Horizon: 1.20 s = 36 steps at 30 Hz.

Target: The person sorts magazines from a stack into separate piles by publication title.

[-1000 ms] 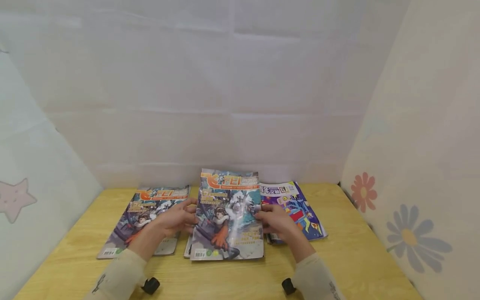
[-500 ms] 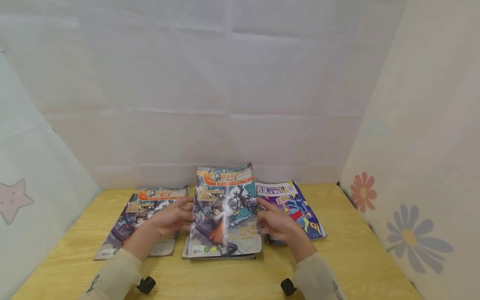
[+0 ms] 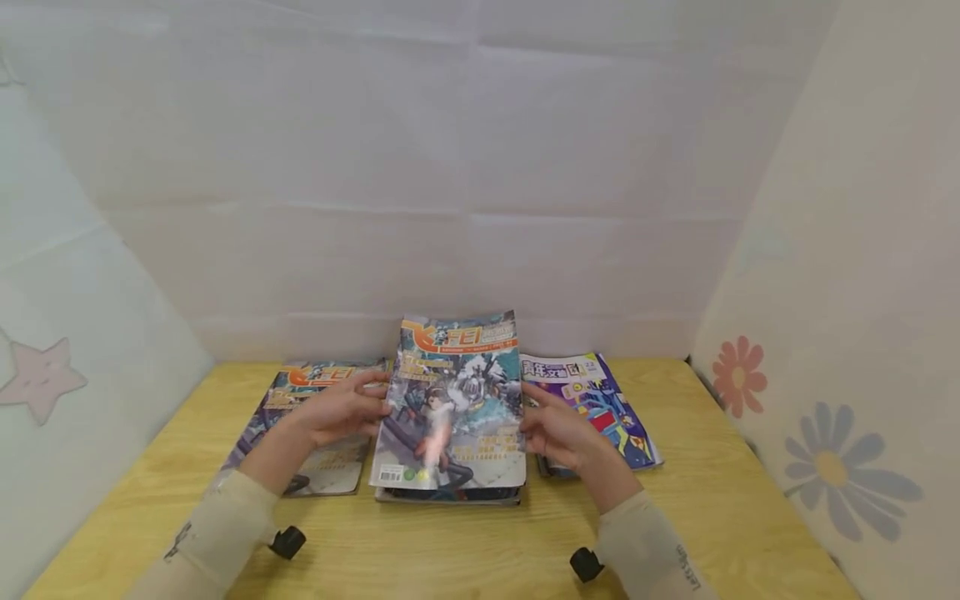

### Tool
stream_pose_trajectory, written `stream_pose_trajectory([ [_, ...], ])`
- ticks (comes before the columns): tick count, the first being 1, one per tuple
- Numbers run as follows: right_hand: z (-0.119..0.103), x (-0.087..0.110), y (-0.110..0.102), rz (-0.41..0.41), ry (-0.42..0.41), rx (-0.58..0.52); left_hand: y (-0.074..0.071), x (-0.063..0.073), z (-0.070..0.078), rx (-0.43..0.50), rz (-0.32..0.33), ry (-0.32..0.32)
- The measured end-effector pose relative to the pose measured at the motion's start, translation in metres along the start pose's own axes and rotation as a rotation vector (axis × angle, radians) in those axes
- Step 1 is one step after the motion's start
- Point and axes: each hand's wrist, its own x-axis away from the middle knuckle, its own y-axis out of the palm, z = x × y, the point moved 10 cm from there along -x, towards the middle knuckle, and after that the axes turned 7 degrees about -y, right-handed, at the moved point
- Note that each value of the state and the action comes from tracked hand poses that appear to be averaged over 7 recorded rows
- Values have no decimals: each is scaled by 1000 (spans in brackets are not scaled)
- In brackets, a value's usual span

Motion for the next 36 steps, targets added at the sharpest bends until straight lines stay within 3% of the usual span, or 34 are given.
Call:
stream_pose_trajectory([
  [10,8,-11,-12,-101,-46,-77,-7,-3,-1,-144,166,41],
  [20,13,-13,-11,-130,-62,-125,-8,5,0,-220,264,62],
  [29,9,-14,-14,-94,-45,-180,1,3,11,-239,253,57],
  [36,7,-13,-6,-101,-12,-130,-1,6,4,-214,268,57],
])
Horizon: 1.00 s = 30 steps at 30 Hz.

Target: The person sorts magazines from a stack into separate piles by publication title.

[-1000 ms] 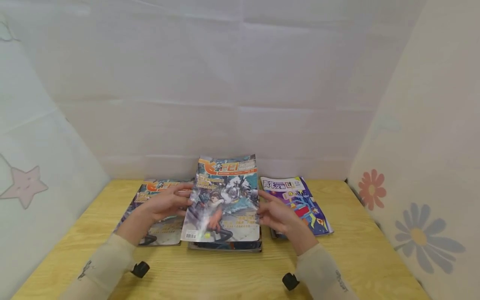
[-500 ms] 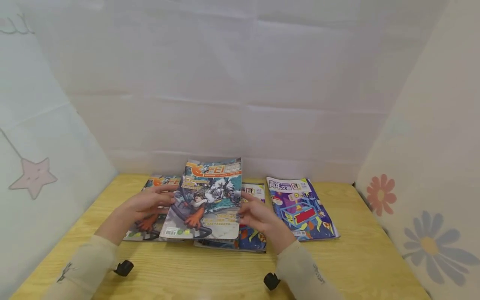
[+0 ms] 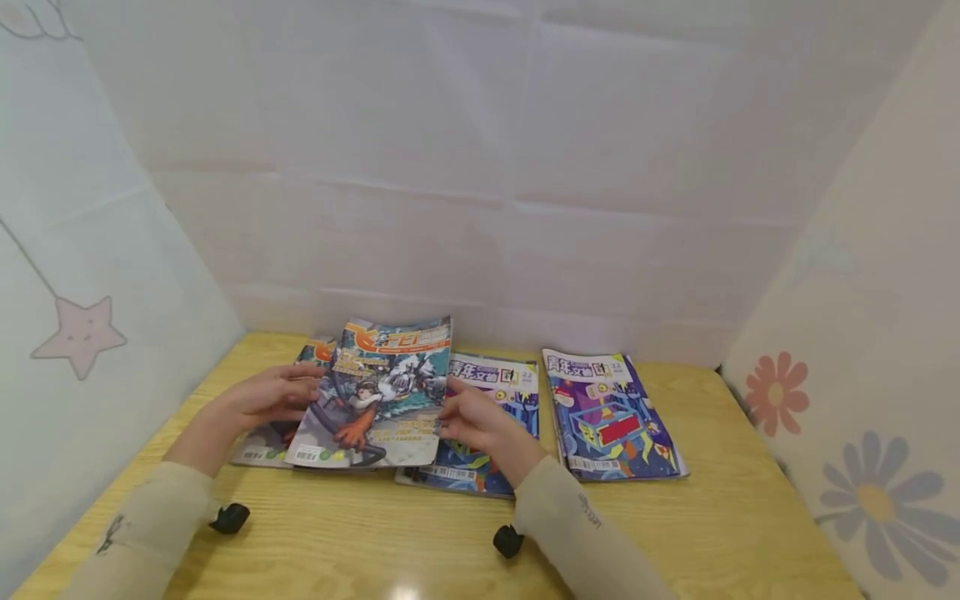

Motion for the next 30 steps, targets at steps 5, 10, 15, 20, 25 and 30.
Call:
stream_pose_trajectory([
  [5,18,-22,16,3,20,-17,-20,5,-11,-13,27,-11],
  [10,45,-41,31,12,63,-45,-42,17,-21,-94,70,-31],
  [15,59,-55,43,18,74,-42,-57,23,-24,-103,80,-16],
  [20,66,-62,49,30,73,-42,-64,27,-32,-63,64,-15],
  [25,67,-65,53,25,60,-30,-68,28,-35,-54,68,-17],
  [30,61,-64,56,-35,47,68,-73,27,-33,-78,90,-13],
])
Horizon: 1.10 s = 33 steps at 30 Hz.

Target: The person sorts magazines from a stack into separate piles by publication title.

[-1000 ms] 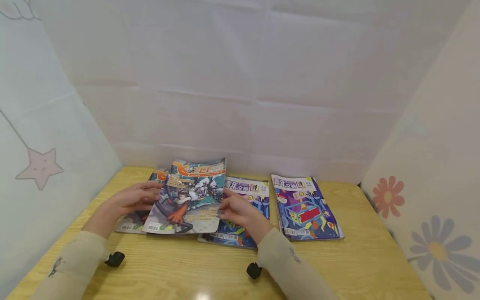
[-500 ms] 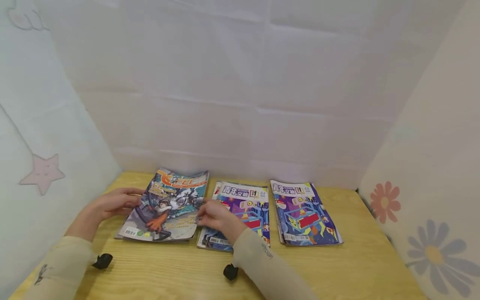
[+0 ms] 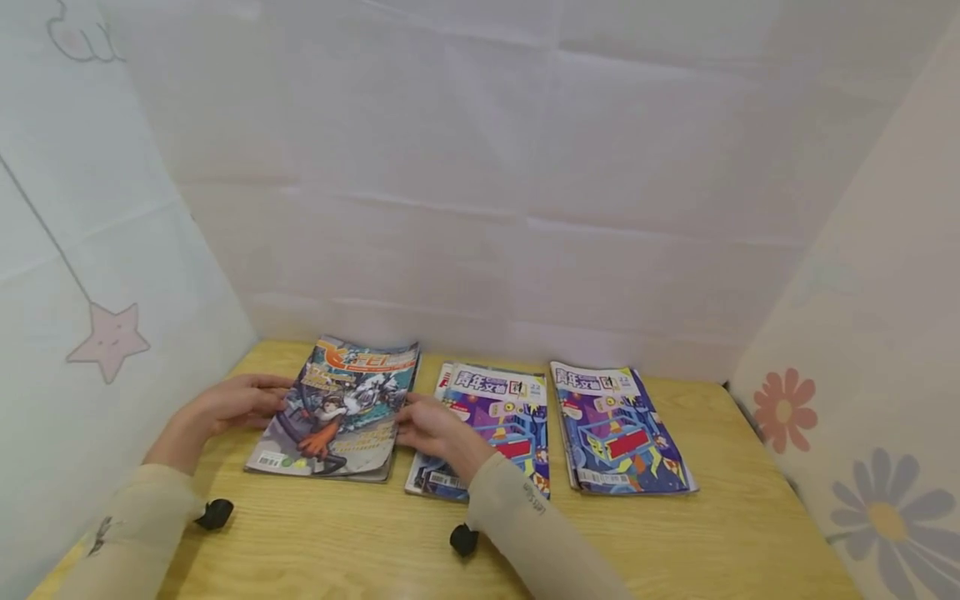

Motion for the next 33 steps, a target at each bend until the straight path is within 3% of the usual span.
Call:
stream_pose_trajectory([
  [9,-42,26,-7,-109,-18,284,-6,0,14,-176,88,-18],
  [13,-64,43,-12,-119,-55,373,-9,8,29,-281,189,-25],
  [16,-79,56,-21,-103,-101,473,-3,15,46,-354,229,5],
  [21,-94,80,-42,-60,-153,666,26,25,78,-392,207,90],
  [26,-104,108,-65,0,-195,848,62,35,107,-375,128,163],
  [33,-113,133,-84,76,-236,1022,101,38,124,-359,57,223],
])
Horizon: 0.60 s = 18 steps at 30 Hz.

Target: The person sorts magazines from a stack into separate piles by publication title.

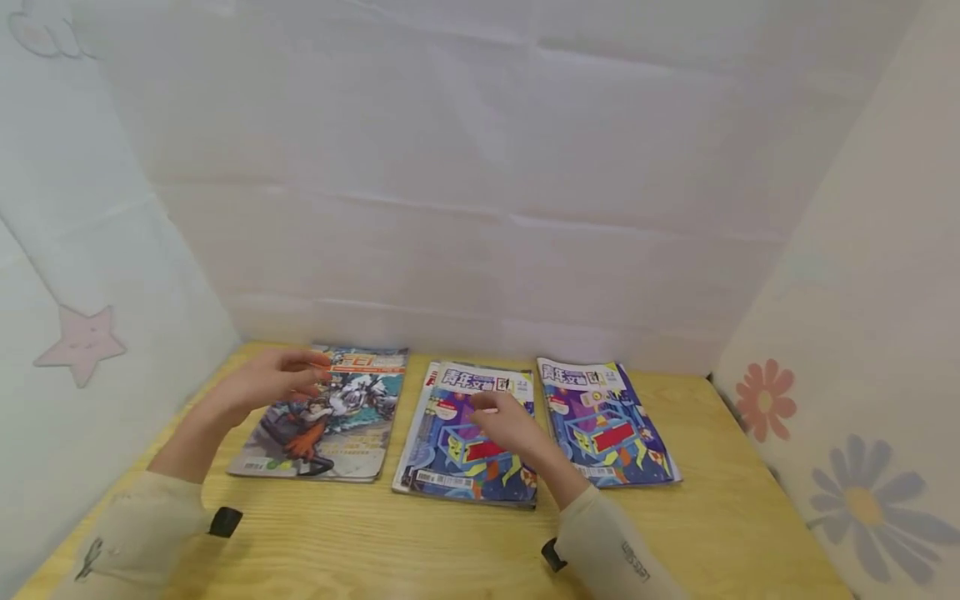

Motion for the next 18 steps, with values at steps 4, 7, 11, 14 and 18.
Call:
stream_pose_trajectory([
  [4,3,13,-5,29,13,42,20,-6,2,-22,-26,16],
  [7,9,22,-10,43,37,68,36,-10,3,-24,-37,27],
  [11,16,32,-19,61,49,147,58,-14,5,14,-53,45],
  [14,19,37,-26,92,39,218,75,-15,5,56,-71,31],
  [18,30,43,-36,148,78,262,97,-18,3,93,-118,-5],
])
